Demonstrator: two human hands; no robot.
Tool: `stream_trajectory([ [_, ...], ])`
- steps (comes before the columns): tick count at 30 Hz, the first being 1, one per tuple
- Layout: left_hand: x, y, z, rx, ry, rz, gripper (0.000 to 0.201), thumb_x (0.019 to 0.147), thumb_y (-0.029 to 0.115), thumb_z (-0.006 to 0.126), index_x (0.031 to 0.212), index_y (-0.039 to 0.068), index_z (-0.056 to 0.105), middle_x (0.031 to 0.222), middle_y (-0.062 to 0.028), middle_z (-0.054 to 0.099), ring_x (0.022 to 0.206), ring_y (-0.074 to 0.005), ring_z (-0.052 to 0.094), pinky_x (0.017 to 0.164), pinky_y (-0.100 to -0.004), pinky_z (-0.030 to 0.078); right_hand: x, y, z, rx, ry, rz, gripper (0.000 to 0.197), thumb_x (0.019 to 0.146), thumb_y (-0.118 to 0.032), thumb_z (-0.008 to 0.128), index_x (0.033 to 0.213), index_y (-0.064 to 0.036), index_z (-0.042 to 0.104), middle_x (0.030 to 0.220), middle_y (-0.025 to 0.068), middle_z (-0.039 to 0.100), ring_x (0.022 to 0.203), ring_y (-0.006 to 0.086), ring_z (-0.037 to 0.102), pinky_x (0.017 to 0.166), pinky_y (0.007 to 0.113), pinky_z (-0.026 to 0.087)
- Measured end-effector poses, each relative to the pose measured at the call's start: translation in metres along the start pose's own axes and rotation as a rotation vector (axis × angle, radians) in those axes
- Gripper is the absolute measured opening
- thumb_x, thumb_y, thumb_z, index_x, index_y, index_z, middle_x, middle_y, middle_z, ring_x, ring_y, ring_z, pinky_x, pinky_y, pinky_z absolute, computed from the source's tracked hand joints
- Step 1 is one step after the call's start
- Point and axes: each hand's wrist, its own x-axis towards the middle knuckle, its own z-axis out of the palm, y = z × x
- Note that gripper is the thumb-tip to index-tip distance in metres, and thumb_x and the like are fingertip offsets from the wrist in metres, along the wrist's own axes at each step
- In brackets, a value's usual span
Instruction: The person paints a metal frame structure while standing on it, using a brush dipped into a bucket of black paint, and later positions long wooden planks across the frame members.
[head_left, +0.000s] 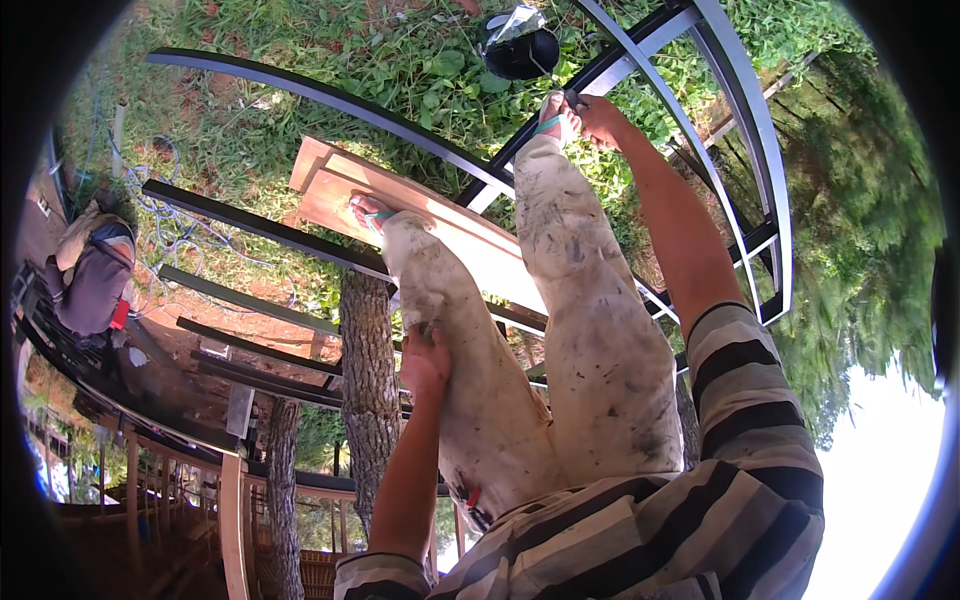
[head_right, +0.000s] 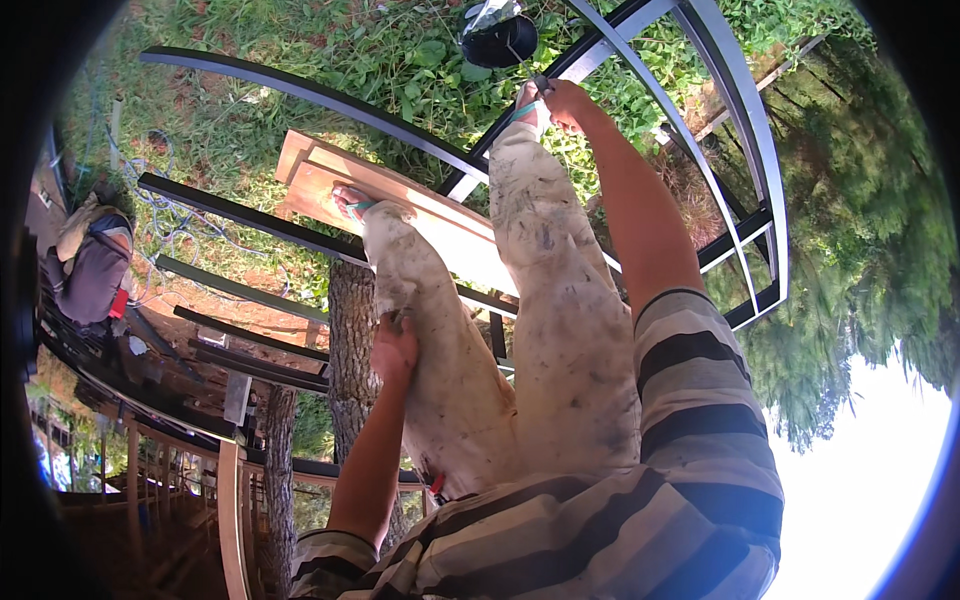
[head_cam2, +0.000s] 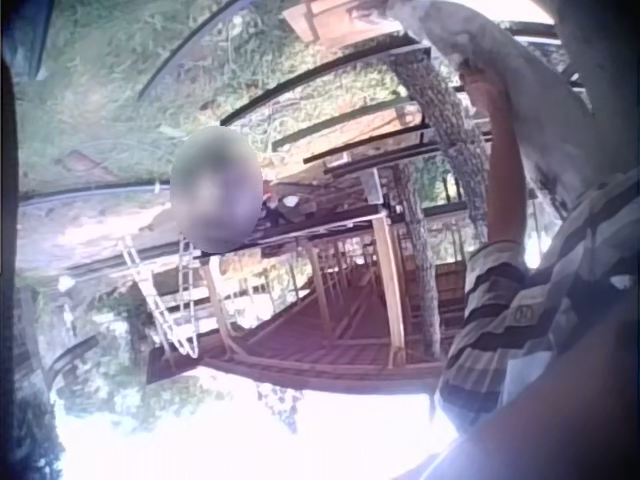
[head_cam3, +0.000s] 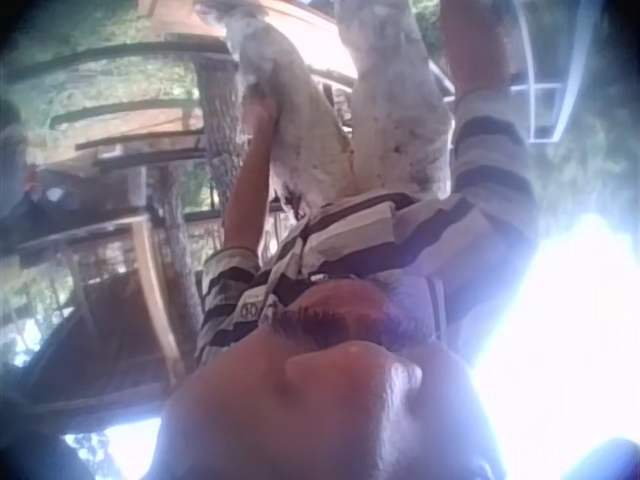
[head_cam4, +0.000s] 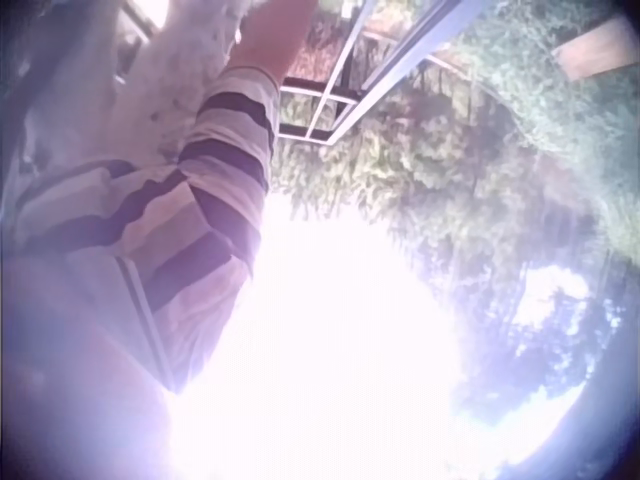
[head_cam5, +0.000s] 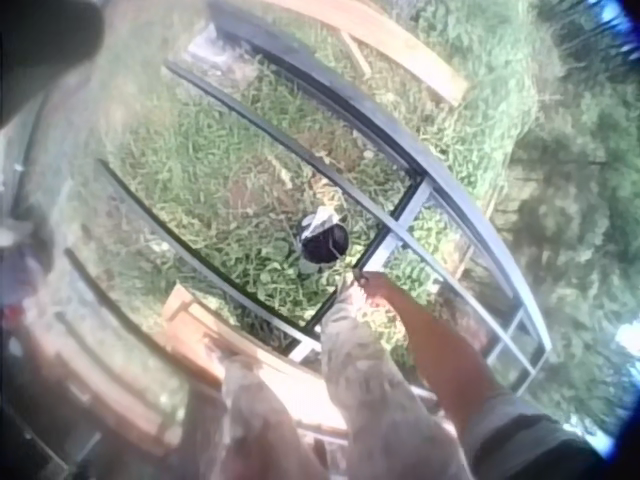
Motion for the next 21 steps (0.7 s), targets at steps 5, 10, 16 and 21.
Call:
stream_trajectory([
  [5, -0.003, 0.004, -0.009, -0.015, -0.017, -0.022, 0.050, 0.095, 0.045, 0.055, 0.137, 0.019, 0.058, 0.128, -0.0176, 0.067, 0.113, -0.0423, 0.065, 0.095, -0.0535, 0.051, -0.008, 0.006, 0.000, 0.013, 0.053, -0.065, 0.041, 0.105, -0.024, 0.049, 0.145, -0.0188, 0.055, 0.077, 0.0098, 0.064, 0.050, 0.0157, 0.053, 0.040, 0.033, 0.041],
  [10, -0.001, 0.003, -0.015, -0.037, -0.023, -0.002, 0.050, 0.095, 0.044, 0.054, 0.137, 0.018, 0.059, 0.129, -0.0171, 0.067, 0.117, -0.0413, 0.064, 0.097, -0.0530, 0.050, -0.006, -0.001, -0.004, 0.039, 0.066, -0.030, 0.041, 0.105, -0.024, 0.048, 0.145, -0.0211, 0.055, 0.075, 0.0111, 0.063, 0.047, 0.0163, 0.051, 0.039, 0.033, 0.039],
  [16, 0.000, 0.003, -0.022, -0.002, -0.034, -0.039, 0.052, 0.095, 0.045, 0.055, 0.140, 0.019, 0.058, 0.131, -0.0170, 0.066, 0.118, -0.0408, 0.063, 0.099, -0.0518, 0.049, -0.015, 0.007, -0.005, 0.043, 0.032, 0.027, 0.042, 0.105, -0.023, 0.046, 0.146, -0.0235, 0.055, 0.074, 0.0114, 0.062, 0.046, 0.0167, 0.051, 0.039, 0.033, 0.040],
  [21, 0.001, 0.000, -0.027, -0.015, -0.052, -0.016, 0.051, 0.095, 0.047, 0.053, 0.138, 0.020, 0.059, 0.131, -0.0152, 0.067, 0.116, -0.0392, 0.065, 0.097, -0.0513, 0.050, -0.006, 0.006, -0.001, 0.024, 0.056, -0.097, 0.044, 0.106, -0.027, 0.046, 0.150, -0.0218, 0.050, 0.078, 0.0109, 0.066, 0.049, 0.0165, 0.053, 0.040, 0.032, 0.039],
])
